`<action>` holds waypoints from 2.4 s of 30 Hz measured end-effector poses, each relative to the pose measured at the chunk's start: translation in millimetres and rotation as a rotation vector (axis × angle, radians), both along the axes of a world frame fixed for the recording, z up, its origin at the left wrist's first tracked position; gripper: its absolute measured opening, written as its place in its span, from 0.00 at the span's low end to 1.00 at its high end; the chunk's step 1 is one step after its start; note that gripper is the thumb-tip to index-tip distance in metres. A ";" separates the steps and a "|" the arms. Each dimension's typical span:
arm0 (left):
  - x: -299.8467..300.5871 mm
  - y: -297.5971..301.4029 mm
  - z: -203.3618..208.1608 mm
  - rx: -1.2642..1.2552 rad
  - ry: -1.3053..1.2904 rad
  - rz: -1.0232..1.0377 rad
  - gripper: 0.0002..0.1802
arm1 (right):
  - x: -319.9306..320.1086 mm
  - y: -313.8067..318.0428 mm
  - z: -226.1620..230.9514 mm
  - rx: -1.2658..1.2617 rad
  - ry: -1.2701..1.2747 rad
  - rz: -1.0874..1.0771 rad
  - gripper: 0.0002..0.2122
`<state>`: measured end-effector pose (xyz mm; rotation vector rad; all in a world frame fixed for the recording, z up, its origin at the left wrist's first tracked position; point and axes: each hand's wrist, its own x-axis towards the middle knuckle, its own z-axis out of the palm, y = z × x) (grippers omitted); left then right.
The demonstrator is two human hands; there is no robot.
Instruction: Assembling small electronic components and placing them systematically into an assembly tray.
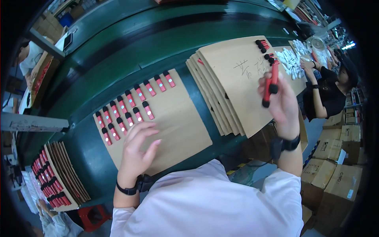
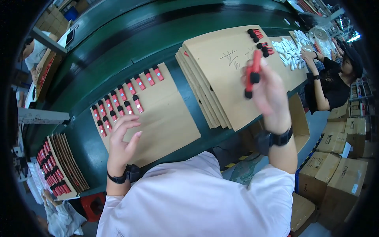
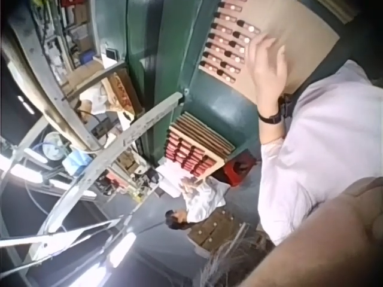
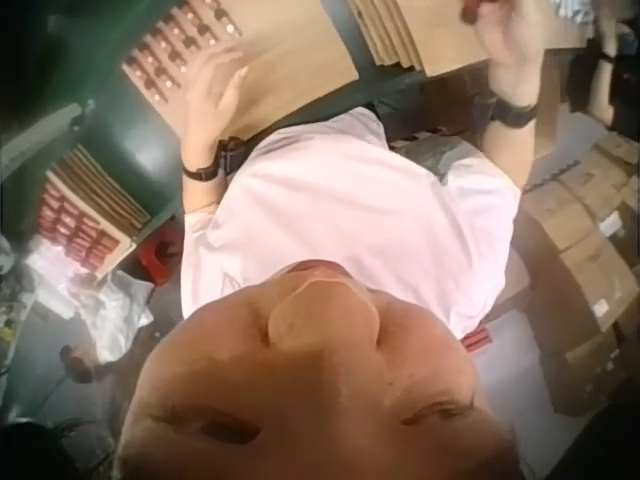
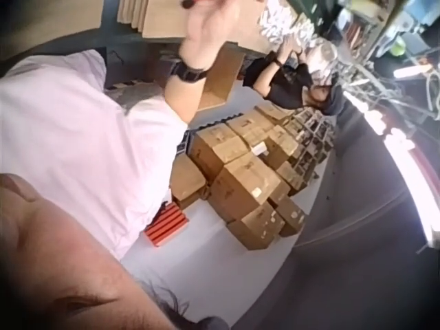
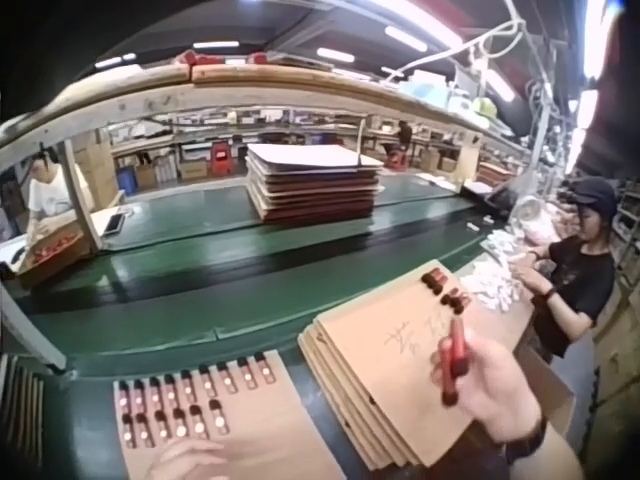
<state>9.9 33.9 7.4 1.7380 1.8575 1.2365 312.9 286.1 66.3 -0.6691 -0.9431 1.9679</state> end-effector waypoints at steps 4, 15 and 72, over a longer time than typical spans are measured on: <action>17.9 18.8 14.5 0.032 0.025 -0.132 0.15 | -62.4 -74.8 -7.9 -0.074 0.052 0.192 0.14; 21.2 -14.0 -5.2 0.020 -0.430 0.167 0.16 | -155.0 -126.4 -58.7 -0.209 0.246 0.351 0.14; -5.0 -18.0 -32.0 -0.045 0.031 0.298 0.15 | -162.6 -113.9 -85.4 1.177 -0.670 0.236 0.16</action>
